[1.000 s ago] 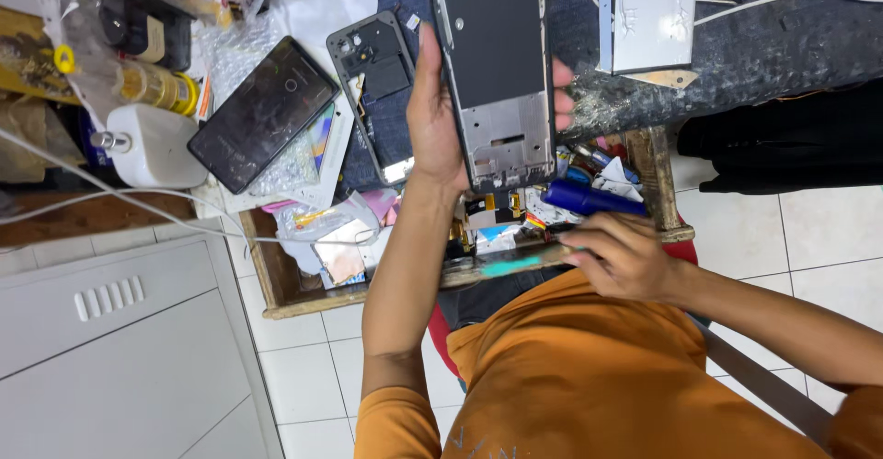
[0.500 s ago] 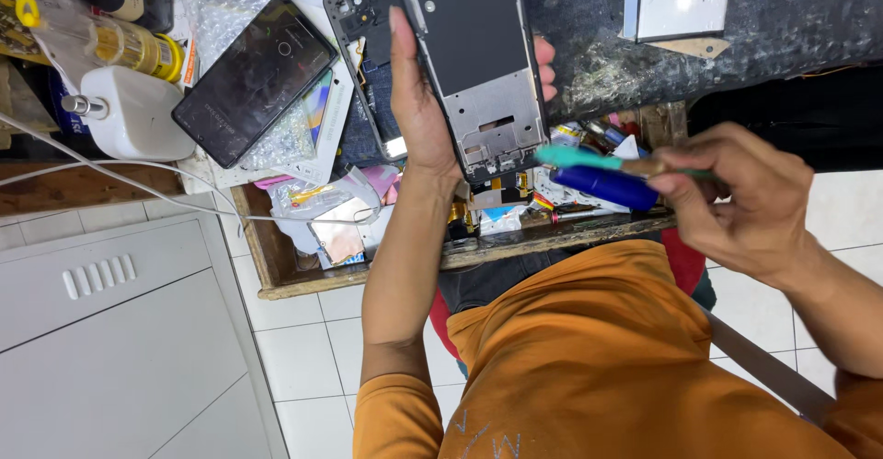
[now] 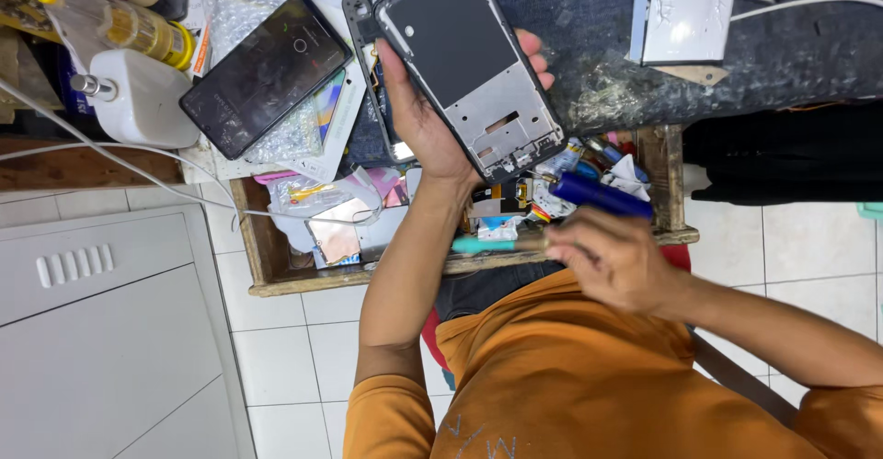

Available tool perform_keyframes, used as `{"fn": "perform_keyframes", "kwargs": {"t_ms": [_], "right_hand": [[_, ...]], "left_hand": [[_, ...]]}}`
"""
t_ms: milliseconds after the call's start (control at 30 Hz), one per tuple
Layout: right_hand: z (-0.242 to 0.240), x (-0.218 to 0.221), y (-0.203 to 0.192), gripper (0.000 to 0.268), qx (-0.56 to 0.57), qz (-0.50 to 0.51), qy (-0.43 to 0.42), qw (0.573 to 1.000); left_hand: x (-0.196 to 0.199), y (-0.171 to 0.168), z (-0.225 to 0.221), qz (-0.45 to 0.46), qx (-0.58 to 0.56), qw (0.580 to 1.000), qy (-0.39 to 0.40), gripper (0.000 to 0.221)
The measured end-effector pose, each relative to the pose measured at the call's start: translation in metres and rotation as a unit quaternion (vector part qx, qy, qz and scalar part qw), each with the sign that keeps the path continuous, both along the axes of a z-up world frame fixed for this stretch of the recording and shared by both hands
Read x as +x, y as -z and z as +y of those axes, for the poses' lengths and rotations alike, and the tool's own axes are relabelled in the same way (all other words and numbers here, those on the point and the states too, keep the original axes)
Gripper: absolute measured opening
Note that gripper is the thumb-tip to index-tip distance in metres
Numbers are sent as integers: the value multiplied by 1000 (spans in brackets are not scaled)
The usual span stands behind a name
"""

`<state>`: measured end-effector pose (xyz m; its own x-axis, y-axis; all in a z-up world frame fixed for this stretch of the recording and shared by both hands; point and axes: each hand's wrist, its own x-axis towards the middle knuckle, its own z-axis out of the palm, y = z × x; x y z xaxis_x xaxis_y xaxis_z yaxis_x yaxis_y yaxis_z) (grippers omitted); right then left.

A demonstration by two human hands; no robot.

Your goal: The person disassembles a smartphone using a screwdriver and a prying tool, removing screws and separating the back cover. They then handle a new screen assembly, comparing it with the old one and preparing it for installation.

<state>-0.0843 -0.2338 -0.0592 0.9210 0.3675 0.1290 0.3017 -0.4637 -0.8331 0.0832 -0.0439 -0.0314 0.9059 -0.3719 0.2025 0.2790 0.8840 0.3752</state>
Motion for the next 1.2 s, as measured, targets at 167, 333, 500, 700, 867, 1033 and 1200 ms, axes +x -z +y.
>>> {"fn": "perform_keyframes", "kwargs": {"t_ms": [167, 333, 500, 700, 867, 1033, 1200], "right_hand": [[-2, 5, 9, 16, -106, -126, 57, 985], [14, 9, 12, 24, -150, -197, 32, 968], [19, 10, 8, 29, -170, -178, 27, 969], [16, 9, 15, 27, -170, -178, 26, 969], [16, 9, 19, 27, -174, -185, 28, 967], [14, 8, 25, 28, -181, -185, 23, 966], [13, 5, 28, 30, -182, -197, 28, 963]], "left_hand": [[9, -2, 18, -11, 3, 998, 57, 95], [6, 1, 15, -7, 28, 991, 134, 98], [-1, 7, 2, 20, 20, 983, 182, 97], [-10, 13, -5, 72, 21, 973, 218, 98], [-8, 14, -7, 74, 3, 972, 221, 97], [-8, 13, -8, 73, 3, 974, 215, 96], [-9, 10, -10, 34, 78, 980, 179, 87]]}}
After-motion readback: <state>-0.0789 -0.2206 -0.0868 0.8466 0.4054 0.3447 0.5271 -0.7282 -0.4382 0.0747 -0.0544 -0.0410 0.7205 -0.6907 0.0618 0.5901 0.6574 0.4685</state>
